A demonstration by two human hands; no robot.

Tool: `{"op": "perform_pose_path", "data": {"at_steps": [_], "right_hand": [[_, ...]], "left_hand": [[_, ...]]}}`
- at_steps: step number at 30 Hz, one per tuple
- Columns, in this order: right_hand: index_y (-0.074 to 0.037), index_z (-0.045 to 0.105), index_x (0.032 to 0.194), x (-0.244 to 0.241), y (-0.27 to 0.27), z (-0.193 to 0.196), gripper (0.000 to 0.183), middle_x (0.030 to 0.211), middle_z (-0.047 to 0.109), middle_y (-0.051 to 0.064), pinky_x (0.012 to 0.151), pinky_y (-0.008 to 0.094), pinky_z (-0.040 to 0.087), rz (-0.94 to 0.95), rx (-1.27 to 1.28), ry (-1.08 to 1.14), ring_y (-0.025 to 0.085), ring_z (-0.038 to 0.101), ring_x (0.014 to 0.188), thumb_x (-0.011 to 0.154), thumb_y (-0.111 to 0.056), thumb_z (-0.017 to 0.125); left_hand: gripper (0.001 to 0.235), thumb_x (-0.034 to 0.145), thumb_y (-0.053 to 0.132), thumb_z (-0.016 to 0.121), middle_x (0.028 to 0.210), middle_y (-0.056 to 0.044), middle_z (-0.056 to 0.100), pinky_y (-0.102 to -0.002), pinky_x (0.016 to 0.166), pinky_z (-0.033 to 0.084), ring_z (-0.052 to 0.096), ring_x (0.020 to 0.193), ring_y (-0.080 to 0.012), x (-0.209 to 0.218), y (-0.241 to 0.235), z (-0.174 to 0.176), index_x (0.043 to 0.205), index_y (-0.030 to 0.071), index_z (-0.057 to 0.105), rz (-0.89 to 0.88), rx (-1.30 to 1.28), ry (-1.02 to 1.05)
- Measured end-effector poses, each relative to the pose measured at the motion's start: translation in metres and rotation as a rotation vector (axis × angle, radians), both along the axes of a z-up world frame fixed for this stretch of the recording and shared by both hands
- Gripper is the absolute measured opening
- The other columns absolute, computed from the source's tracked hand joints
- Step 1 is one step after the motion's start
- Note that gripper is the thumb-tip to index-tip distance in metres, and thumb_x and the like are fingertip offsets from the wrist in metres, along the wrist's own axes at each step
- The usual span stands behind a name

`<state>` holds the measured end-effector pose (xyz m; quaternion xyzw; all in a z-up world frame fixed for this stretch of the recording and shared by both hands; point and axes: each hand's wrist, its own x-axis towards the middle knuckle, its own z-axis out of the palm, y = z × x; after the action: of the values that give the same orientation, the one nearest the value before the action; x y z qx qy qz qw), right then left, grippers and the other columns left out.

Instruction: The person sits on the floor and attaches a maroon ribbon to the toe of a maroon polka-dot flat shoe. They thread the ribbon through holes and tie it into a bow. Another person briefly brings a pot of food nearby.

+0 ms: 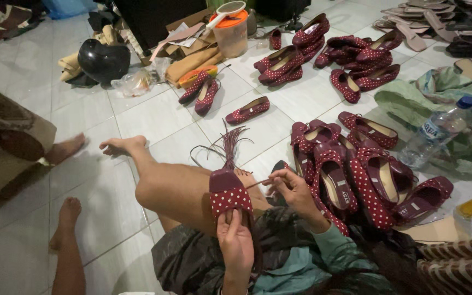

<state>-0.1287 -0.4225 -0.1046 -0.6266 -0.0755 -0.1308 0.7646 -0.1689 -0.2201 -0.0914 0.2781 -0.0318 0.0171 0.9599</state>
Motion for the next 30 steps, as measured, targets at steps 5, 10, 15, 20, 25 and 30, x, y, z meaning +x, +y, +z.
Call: {"op": "perform_pose_path", "data": {"at_steps": [5, 10, 15, 20, 25, 30], "right_hand": [[-0.005, 0.076, 0.106, 0.010, -0.007, -0.032, 0.019, 0.077, 0.073, 0.004, 0.051, 0.025, 0.049, -0.376, -0.540, -0.126, 0.009, 0.064, 0.061, 0.101, -0.021, 0.068], [-0.013, 0.062, 0.103, 0.052, -0.041, -0.094, 0.023, 0.073, 0.054, -0.005, 0.050, 0.022, 0.036, -0.009, 0.826, 0.327, 0.008, 0.049, 0.062, 0.110, -0.032, 0.051], [-0.021, 0.056, 0.097, 0.062, -0.034, -0.135, 0.027, 0.079, 0.050, -0.005, 0.061, 0.028, 0.041, 0.167, 0.996, 0.455, 0.013, 0.049, 0.074, 0.106, -0.045, 0.044], [-0.020, 0.056, 0.101, 0.062, -0.025, -0.117, 0.030, 0.076, 0.045, -0.005, 0.061, 0.028, 0.039, 0.074, 0.900, 0.390, 0.012, 0.044, 0.070, 0.106, -0.048, 0.046], [-0.011, 0.058, 0.108, 0.052, -0.023, -0.085, 0.024, 0.080, 0.050, -0.001, 0.069, 0.028, 0.047, 0.047, 0.775, 0.197, 0.013, 0.051, 0.074, 0.106, -0.035, 0.054], [-0.008, 0.059, 0.113, 0.050, -0.020, -0.060, 0.017, 0.091, 0.058, 0.000, 0.083, 0.026, 0.053, 0.187, 1.031, 0.163, 0.011, 0.058, 0.085, 0.111, -0.024, 0.055]], "left_hand": [[0.035, 0.097, -0.004, 0.052, 0.127, -0.010, 0.067, -0.034, 0.099, 0.049, 0.064, 0.114, -0.0177, 0.000, -0.003, 0.007, 0.132, -0.001, 0.058, -0.016, 0.020, 0.035], [0.031, 0.101, -0.002, 0.054, 0.125, -0.010, 0.066, -0.035, 0.098, 0.049, 0.063, 0.113, -0.0188, -0.003, -0.002, 0.013, 0.132, -0.004, 0.057, -0.072, 0.067, -0.018], [0.028, 0.104, 0.004, 0.053, 0.126, -0.011, 0.065, -0.034, 0.099, 0.048, 0.062, 0.116, -0.0198, -0.001, -0.002, 0.013, 0.131, -0.005, 0.058, -0.049, 0.070, 0.009], [0.031, 0.104, 0.010, 0.050, 0.127, -0.009, 0.062, -0.037, 0.100, 0.046, 0.060, 0.118, -0.0201, 0.000, -0.004, 0.014, 0.133, 0.000, 0.057, -0.038, 0.009, 0.098], [0.029, 0.104, 0.010, 0.049, 0.127, -0.010, 0.063, -0.040, 0.103, 0.047, 0.060, 0.117, -0.0221, 0.004, -0.011, 0.017, 0.130, 0.001, 0.058, -0.064, -0.032, 0.043], [0.024, 0.106, 0.007, 0.050, 0.123, -0.011, 0.065, -0.041, 0.101, 0.048, 0.062, 0.112, -0.0221, 0.010, -0.008, 0.014, 0.126, -0.001, 0.059, -0.076, 0.008, -0.035]]}}
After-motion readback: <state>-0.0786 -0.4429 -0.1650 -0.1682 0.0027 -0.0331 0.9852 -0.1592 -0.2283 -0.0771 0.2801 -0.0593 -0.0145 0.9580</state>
